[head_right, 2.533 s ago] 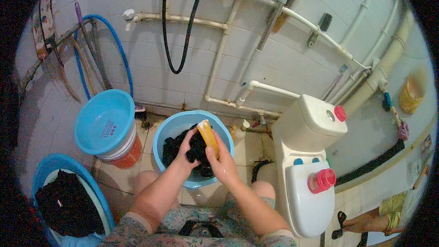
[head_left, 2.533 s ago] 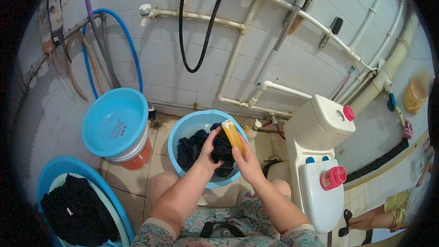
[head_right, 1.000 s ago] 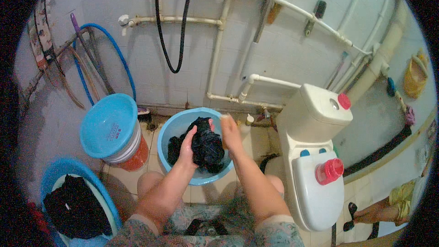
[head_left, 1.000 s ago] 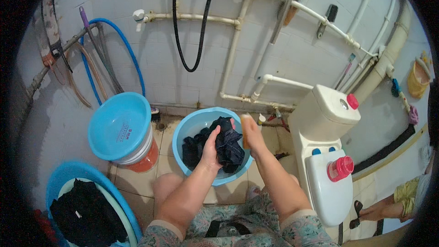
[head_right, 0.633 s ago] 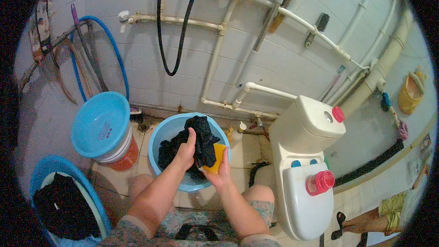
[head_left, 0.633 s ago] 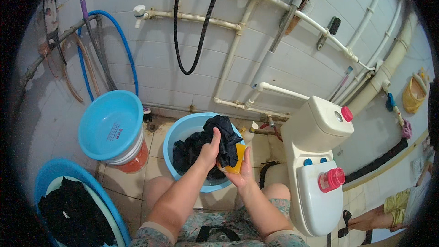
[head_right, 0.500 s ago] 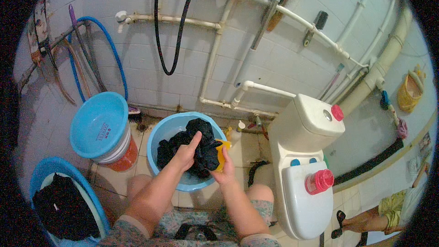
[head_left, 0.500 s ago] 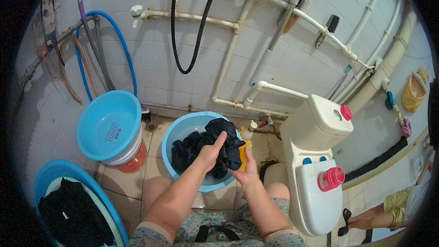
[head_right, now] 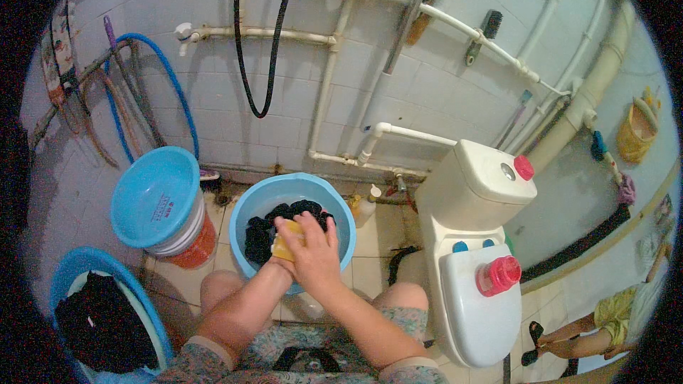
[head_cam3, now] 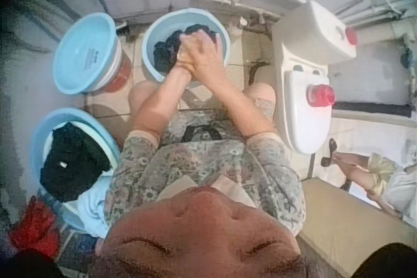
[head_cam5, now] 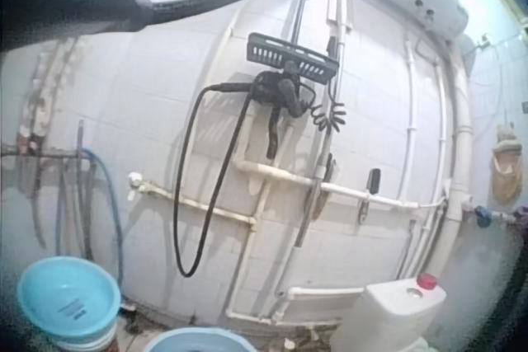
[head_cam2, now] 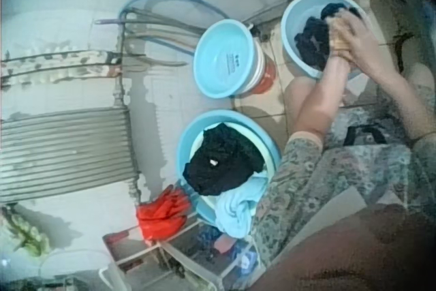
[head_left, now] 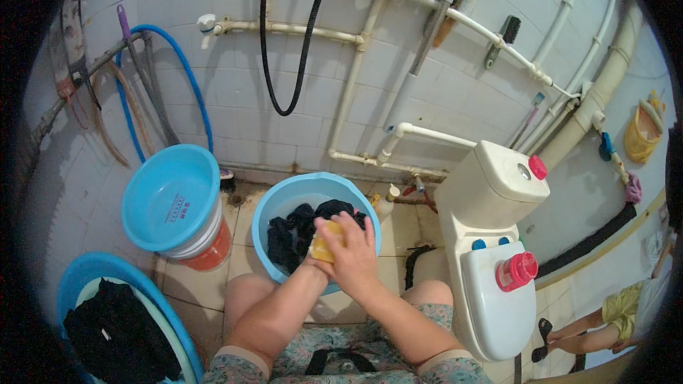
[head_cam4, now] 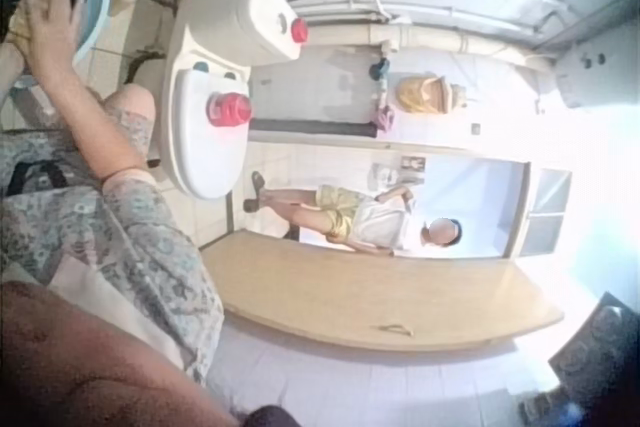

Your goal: The person hand-washes dark clothing items in a blue basin filled with water. They scrub and rinse a black garment, then add a pair of dark jeans to the basin. The person uses a yellow sponge to scrub the jeans and applies liquid detergent from a bottle before continuing to wash the items.

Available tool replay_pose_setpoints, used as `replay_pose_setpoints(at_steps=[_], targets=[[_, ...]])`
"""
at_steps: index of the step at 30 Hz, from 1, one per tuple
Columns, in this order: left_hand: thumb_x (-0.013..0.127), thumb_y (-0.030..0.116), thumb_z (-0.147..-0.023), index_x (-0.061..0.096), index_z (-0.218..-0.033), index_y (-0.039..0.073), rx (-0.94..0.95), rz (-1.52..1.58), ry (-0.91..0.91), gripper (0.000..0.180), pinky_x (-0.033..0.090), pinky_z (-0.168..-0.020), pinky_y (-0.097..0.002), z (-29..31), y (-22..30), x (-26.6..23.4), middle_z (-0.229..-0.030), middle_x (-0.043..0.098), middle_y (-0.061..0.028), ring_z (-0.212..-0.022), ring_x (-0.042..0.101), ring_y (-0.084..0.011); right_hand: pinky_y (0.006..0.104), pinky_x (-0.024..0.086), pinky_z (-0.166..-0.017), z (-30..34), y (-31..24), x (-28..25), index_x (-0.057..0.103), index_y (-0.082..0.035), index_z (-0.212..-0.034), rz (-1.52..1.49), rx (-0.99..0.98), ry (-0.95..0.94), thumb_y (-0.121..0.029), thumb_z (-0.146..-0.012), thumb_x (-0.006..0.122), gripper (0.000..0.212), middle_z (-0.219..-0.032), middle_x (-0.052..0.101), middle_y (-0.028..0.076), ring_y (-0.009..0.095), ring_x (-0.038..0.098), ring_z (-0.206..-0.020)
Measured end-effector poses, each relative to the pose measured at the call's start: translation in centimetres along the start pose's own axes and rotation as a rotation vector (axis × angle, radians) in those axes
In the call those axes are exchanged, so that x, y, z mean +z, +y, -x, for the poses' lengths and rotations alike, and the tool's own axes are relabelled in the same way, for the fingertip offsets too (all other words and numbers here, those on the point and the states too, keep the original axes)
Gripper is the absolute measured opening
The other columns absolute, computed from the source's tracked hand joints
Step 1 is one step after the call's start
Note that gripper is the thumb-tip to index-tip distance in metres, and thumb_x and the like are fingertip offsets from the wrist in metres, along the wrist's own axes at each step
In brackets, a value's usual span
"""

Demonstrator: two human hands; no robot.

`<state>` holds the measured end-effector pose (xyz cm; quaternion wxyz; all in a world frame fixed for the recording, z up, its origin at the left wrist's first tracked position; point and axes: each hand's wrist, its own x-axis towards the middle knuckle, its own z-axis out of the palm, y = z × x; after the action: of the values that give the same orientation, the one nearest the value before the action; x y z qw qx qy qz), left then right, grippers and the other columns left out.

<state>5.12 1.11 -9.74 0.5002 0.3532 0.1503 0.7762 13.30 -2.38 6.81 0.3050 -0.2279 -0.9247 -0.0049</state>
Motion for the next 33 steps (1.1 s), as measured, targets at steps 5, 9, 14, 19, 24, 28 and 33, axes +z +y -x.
replay_pose_setpoints(at_steps=[5,9,14,19,24,28,33], targets=[[0.043,0.036,-0.089,0.043,-0.128,0.017,-0.467,0.613,0.337,0.044,0.033,-0.102,-0.0441,-1.1,5.8,5.9,-0.13,0.045,-0.0073,-0.121,0.042,-0.0247,0.0434,0.04,-0.082,-3.3,2.7,0.0,0.044,-0.016,-0.128,0.018,0.281,-0.144,-0.045,-0.073,0.064,0.065,-0.097,0.053,0.015,0.03,0.051,-0.096],[0.042,0.031,-0.091,0.048,-0.122,0.013,-0.411,0.605,0.433,0.037,0.04,-0.096,-0.0411,-0.9,7.5,7.2,-0.12,0.054,-0.008,-0.111,0.052,-0.0228,0.0444,0.041,-0.075,-2.7,2.5,0.9,0.046,-0.017,-0.126,-0.111,0.156,-0.113,-0.043,-0.072,0.065,0.063,-0.097,0.053,0.016,0.032,0.051,-0.093],[0.041,0.031,-0.092,0.048,-0.122,0.012,-0.389,0.629,0.383,0.037,0.041,-0.096,-0.0413,-1.6,8.9,6.6,-0.119,0.054,-0.0082,-0.11,0.052,-0.0228,0.0496,0.031,-0.095,-0.2,-1.1,1.3,0.044,-0.022,-0.129,-0.001,-0.052,-0.036,-0.043,-0.071,0.067,0.065,-0.109,0.05,0.016,0.031,0.047,-0.108],[0.039,0.031,-0.092,0.048,-0.122,0.012,-0.464,0.51,0.495,0.037,0.041,-0.095,-0.0415,-0.6,7.9,8.5,-0.117,0.055,-0.0083,-0.109,0.052,-0.0227,0.0499,0.035,-0.093,-3.7,3.7,0.7,0.044,-0.016,-0.129,-0.09,0.441,-0.099,-0.04,-0.075,0.063,0.062,-0.108,0.052,0.015,0.033,0.047,-0.106],[0.036,0.03,-0.093,0.046,-0.124,0.012,-0.447,0.649,0.382,0.038,0.038,-0.098,-0.0424,-0.8,7.8,6.0,-0.123,0.051,-0.0091,-0.113,0.049,-0.0241,0.051,0.034,-0.092,0.2,-0.8,2.0,0.044,-0.019,-0.128,0.011,-0.098,-0.052,-0.04,-0.074,0.063,0.061,-0.106,0.052,0.013,0.029,0.05,-0.101],[0.036,0.03,-0.092,0.045,-0.126,0.012,-0.465,0.643,0.373,0.039,0.036,-0.1,-0.0431,-1.1,6.8,6.7,-0.126,0.049,-0.0095,-0.115,0.047,-0.0252,0.052,0.032,-0.094,-1.6,-0.9,0.8,0.046,-0.018,-0.127,0.121,-0.015,-0.063,-0.046,-0.074,0.063,0.062,-0.104,0.051,0.013,0.028,0.051,-0.1],[0.038,0.029,-0.092,0.048,-0.12,0.011,-0.528,0.447,0.601,0.034,0.041,-0.094,-0.0419,-1.0,5.8,7.4,-0.12,0.053,-0.009,-0.111,0.05,-0.0231,0.0462,0.039,-0.087,-4.9,4.6,0.9,0.046,-0.016,-0.126,-0.045,0.361,-0.223,-0.045,-0.078,0.059,0.057,-0.1,0.054,0.013,0.031,0.053,-0.095]])
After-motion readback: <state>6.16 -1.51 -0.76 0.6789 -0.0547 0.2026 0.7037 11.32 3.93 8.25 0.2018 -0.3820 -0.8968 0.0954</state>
